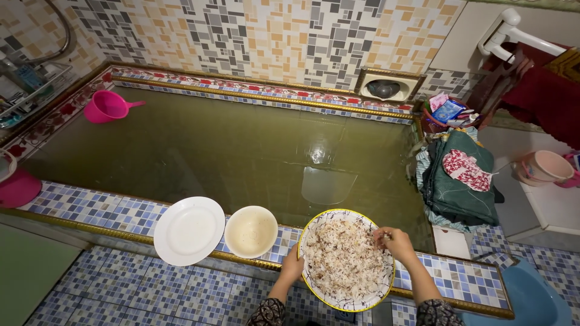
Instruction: The person sorts shredded coconut by hand, transferring it between a plate and a bowl while sitting on the floor next to a large tub.
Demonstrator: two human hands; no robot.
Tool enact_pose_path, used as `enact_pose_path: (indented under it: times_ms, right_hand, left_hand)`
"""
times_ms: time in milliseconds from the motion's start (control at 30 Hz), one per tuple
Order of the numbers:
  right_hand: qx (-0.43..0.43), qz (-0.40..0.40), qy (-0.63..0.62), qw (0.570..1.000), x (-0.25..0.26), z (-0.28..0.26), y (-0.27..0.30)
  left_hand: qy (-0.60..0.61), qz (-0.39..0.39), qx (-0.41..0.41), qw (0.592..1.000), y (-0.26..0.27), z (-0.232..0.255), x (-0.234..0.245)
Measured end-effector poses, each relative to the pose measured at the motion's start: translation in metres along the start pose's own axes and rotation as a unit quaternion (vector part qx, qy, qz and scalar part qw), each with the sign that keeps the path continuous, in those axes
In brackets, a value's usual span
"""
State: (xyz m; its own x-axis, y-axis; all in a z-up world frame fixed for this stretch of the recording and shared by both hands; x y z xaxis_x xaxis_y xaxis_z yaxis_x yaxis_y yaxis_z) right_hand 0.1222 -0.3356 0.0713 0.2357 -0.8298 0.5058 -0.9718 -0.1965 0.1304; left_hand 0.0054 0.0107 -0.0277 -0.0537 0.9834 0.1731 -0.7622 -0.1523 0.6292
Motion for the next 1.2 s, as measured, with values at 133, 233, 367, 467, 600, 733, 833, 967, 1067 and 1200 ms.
enact_pose_path:
  times_ms: [133, 233, 367, 467, 600, 733, 833, 967, 1067, 1200]
  right_hand:
    - [-0.041, 0.003, 0.15, 0.988, -0.002, 0.005, -0.002]
    - [-0.126, -0.032, 0.197, 0.972, -0.029, 0.006, -0.001]
    - [0.08, -0.018, 0.178, 0.981, -0.072, -0.004, -0.011]
    - [-0.094, -0.062, -0.017, 0.994, -0.082, -0.001, -0.015]
    - [-0.178, -0.133, -0.218, 0.95, -0.063, -0.013, -0.015]
    - [-0.224, -0.161, -0.266, 0.924, -0.04, -0.028, -0.002]
    - [-0.246, -0.144, -0.278, 0.917, -0.027, -0.039, 0.009]
    - [-0.221, -0.15, -0.374, 0.888, -0.017, -0.059, 0.021]
    - [-0.215, -0.131, -0.355, 0.9, -0.01, -0.07, 0.027]
    - [-0.197, -0.155, -0.386, 0.888, -0.003, -0.082, 0.033]
  left_hand:
    - [-0.011, -0.013, 0.003, 1.0, 0.0, -0.001, 0.001]
    - [-0.019, -0.007, -0.022, 1.0, -0.001, 0.001, 0.001]
    - [-0.018, -0.018, 0.001, 1.0, -0.002, 0.004, 0.003]
    - [-0.057, 0.005, -0.01, 0.998, -0.004, 0.002, -0.001]
    - [-0.059, 0.012, -0.052, 0.997, -0.006, 0.002, 0.0]
    - [-0.072, 0.019, -0.027, 0.997, -0.011, -0.003, -0.003]
    - [-0.066, 0.033, -0.045, 0.996, -0.012, -0.007, -0.005]
    - [-0.068, 0.049, -0.081, 0.993, -0.014, -0.006, -0.007]
    - [-0.071, 0.029, -0.029, 0.997, -0.019, -0.008, -0.008]
    - [-0.08, 0.02, -0.02, 0.996, -0.019, -0.01, -0.008]
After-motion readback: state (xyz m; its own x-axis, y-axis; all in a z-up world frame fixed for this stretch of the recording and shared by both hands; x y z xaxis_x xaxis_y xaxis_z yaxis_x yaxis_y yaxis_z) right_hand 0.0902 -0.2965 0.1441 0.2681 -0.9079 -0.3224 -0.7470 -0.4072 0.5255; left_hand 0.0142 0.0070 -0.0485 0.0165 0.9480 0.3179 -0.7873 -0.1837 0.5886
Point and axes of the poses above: each hand's wrist, its own y-axis away from the middle knuckle, its own x-axis out of the back of the hand, z = x × y, the point moved 2 cm from there along -y, towards the middle knuckle, and after that the axes turned 11 degrees about x, right-handed, at the moved point
